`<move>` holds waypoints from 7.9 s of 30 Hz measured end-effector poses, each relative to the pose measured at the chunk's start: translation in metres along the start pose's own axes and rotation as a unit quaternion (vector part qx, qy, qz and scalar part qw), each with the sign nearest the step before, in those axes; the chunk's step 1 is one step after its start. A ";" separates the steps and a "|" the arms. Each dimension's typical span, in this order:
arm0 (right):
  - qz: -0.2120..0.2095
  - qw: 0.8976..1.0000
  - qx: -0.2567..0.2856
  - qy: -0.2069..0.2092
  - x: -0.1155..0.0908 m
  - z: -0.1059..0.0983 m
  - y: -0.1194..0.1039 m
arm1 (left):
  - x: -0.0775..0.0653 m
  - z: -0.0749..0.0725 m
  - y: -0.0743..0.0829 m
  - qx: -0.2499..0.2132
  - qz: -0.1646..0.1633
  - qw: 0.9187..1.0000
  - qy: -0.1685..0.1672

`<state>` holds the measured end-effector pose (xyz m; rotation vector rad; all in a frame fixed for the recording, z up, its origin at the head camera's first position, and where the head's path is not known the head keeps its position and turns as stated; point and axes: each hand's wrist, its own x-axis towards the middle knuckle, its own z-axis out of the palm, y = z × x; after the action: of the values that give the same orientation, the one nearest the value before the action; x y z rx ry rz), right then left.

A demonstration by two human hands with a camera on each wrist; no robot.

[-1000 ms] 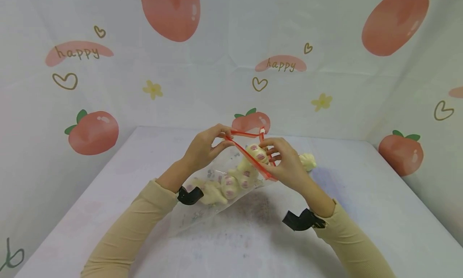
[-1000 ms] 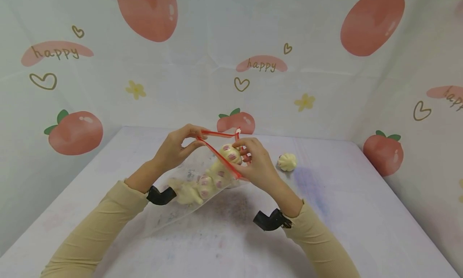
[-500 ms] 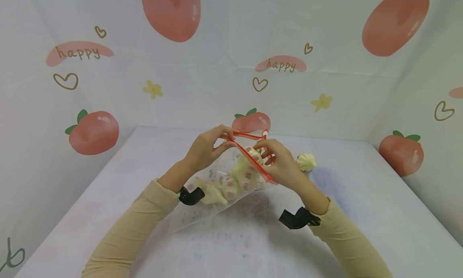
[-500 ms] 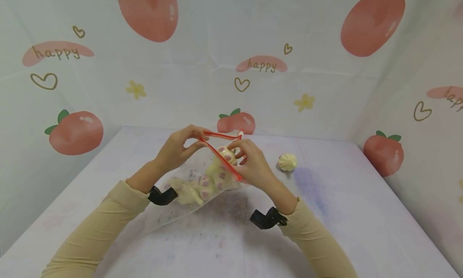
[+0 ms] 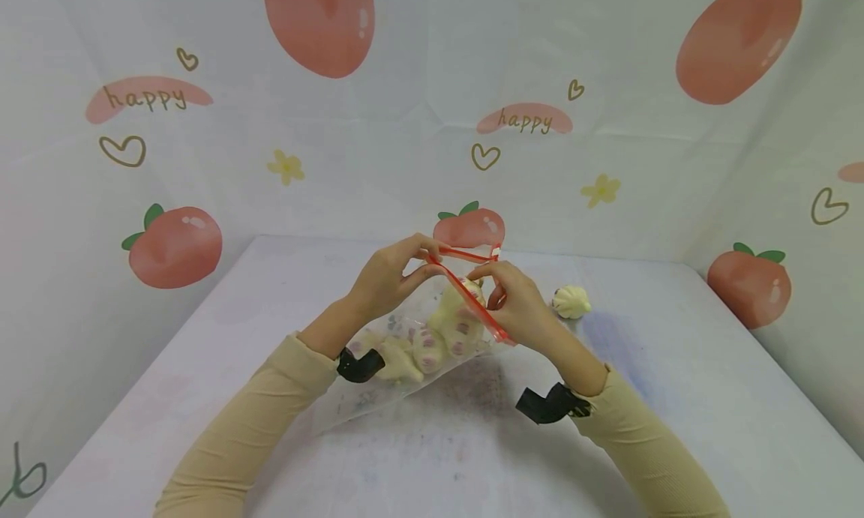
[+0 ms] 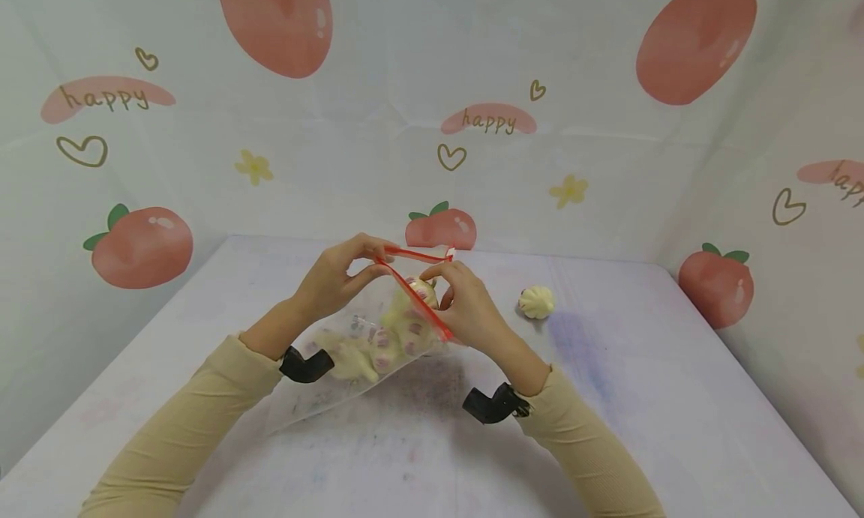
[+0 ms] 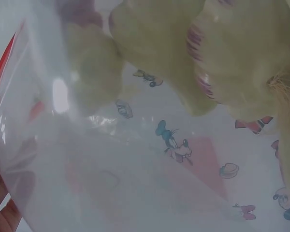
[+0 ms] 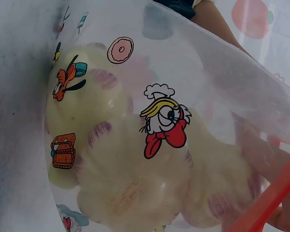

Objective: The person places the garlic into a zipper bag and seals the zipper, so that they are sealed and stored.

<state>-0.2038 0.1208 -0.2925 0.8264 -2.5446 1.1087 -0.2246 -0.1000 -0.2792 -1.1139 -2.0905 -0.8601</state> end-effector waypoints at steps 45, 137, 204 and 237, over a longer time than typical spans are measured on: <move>0.047 0.996 0.020 0.069 -0.027 -0.048 0.039 | 0.005 -0.012 -0.003 -0.036 0.000 0.999 0.017; 0.334 0.942 0.010 -0.024 -0.041 -0.052 0.163 | 0.000 -0.008 -0.003 -0.072 0.002 0.997 0.006; 0.263 0.963 0.032 0.045 -0.036 -0.074 0.108 | 0.010 -0.018 -0.004 -0.088 0.020 0.995 0.049; 0.211 0.975 0.055 0.051 -0.029 -0.080 0.065 | 0.008 -0.011 -0.005 -0.074 0.013 0.997 0.034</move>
<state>-0.2183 0.2267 -0.2892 0.2382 -2.6587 1.3819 -0.2301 -0.1066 -0.2679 -1.1696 -1.9784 -1.0397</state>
